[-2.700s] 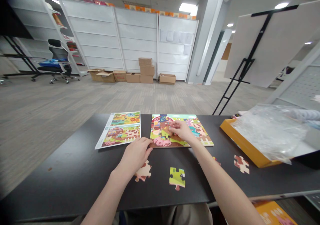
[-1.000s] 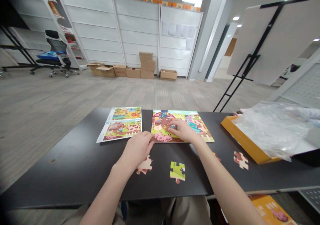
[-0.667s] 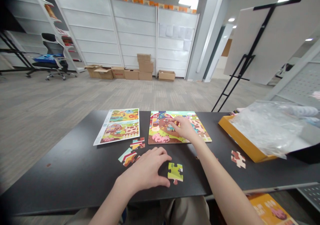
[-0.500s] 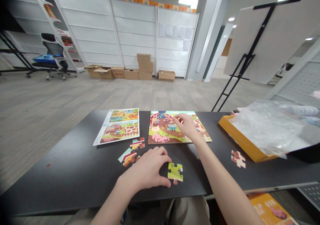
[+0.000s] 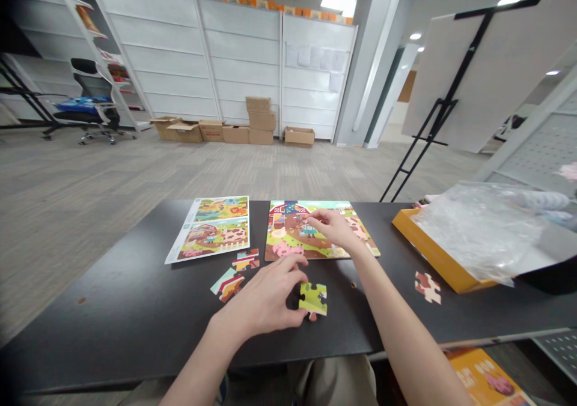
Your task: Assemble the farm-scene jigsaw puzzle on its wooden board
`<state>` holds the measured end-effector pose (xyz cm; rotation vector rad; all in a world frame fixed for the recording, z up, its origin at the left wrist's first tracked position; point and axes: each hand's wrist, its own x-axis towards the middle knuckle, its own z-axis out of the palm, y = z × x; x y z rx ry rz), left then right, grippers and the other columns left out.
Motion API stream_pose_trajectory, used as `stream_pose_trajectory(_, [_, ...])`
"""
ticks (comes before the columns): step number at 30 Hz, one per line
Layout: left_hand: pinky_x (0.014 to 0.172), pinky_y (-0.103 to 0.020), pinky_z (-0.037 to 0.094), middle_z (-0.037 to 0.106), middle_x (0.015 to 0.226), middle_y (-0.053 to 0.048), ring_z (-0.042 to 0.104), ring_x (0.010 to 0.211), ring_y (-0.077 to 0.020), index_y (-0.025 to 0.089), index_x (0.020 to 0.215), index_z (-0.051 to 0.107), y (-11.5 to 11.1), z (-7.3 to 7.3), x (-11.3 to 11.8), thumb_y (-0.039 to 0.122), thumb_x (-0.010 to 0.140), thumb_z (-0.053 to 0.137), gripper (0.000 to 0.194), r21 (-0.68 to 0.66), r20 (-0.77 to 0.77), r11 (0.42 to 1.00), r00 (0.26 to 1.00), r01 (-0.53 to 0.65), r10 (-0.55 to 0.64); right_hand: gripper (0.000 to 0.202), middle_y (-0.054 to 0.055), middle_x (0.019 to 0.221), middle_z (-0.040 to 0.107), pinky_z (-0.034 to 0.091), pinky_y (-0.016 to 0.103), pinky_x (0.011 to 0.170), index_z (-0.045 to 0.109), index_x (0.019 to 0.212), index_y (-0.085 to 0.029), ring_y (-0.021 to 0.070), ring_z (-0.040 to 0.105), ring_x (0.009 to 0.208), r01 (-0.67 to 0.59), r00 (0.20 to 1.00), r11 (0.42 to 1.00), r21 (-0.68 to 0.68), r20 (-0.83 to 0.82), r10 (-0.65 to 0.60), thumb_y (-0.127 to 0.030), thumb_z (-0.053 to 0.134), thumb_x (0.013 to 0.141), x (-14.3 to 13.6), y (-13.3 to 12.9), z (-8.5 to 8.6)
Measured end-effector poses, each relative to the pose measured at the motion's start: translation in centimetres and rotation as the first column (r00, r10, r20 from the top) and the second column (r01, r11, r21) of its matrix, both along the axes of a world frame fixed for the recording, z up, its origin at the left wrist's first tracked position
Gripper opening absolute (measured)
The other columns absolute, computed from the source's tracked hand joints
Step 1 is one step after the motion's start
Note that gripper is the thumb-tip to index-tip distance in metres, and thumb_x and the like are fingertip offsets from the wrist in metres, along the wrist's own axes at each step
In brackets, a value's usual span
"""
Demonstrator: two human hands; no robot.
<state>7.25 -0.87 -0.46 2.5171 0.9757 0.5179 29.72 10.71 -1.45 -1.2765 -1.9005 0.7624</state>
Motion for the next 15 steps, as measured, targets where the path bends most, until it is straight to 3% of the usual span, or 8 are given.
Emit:
stream_pose_trajectory(2, [0.102, -0.04, 0.051, 0.057, 0.136, -0.008, 0.057, 0.123, -0.0282, 0.02, 0.102, 0.067, 0.3, 0.1, -0.8, 0.039, 0.079, 0.076, 0.032, 0.052, 0.017, 0.997, 0.998, -0.066, 0.065, 0.041, 0.007, 0.084, 0.074, 0.048, 0.026, 0.06, 0.072, 0.09, -0.015, 0.0155, 0.063, 0.069, -0.182, 0.983, 0.962, -0.202, -0.004, 0.185, -0.055, 0.063, 0.088, 0.2, -0.5, 0.5])
stream_pose_trajectory(4, [0.104, -0.043, 0.05, 0.056, 0.138, -0.009, 0.056, 0.125, -0.0299, 0.021, 0.109, 0.065, 0.6, 0.2, -1.7, 0.034, 0.079, 0.074, 0.034, 0.096, 0.014, 0.986, 0.991, -0.135, 0.134, 0.042, 0.006, 0.084, 0.074, 0.046, 0.024, 0.056, 0.073, 0.094, -0.015, 0.0138, 0.062, 0.066, -0.343, 0.935, 0.858, -0.381, -0.049, 0.352, -0.056, 0.063, 0.089, 0.2, -1.1, 0.9])
stream_pose_trajectory(7, [0.105, -0.043, 0.05, 0.049, 0.147, -0.009, 0.056, 0.128, -0.029, 0.023, 0.122, 0.06, 1.2, 0.2, -2.9, 0.026, 0.079, 0.071, 0.044, 0.154, 0.041, 0.966, 0.978, -0.207, 0.204, 0.041, 0.004, 0.082, 0.072, 0.044, 0.022, 0.055, 0.074, 0.102, -0.015, 0.0118, 0.062, 0.065, -0.465, 0.876, 0.745, -0.478, -0.127, 0.465, -0.053, 0.067, 0.088, 0.0, -1.8, 1.1])
stream_pose_trajectory(15, [0.102, -0.042, 0.052, 0.045, 0.152, -0.011, 0.056, 0.129, -0.0289, 0.022, 0.121, 0.062, 1.5, 0.1, -3.4, 0.026, 0.081, 0.068, 0.041, 0.231, 0.052, 0.942, 0.97, -0.244, 0.238, 0.043, 0.0, 0.074, 0.068, 0.041, 0.019, 0.051, 0.073, 0.105, -0.014, 0.0093, 0.059, 0.06, -0.473, 0.878, 0.725, -0.501, -0.196, 0.437, -0.049, 0.078, 0.079, -0.7, -2.0, 0.7])
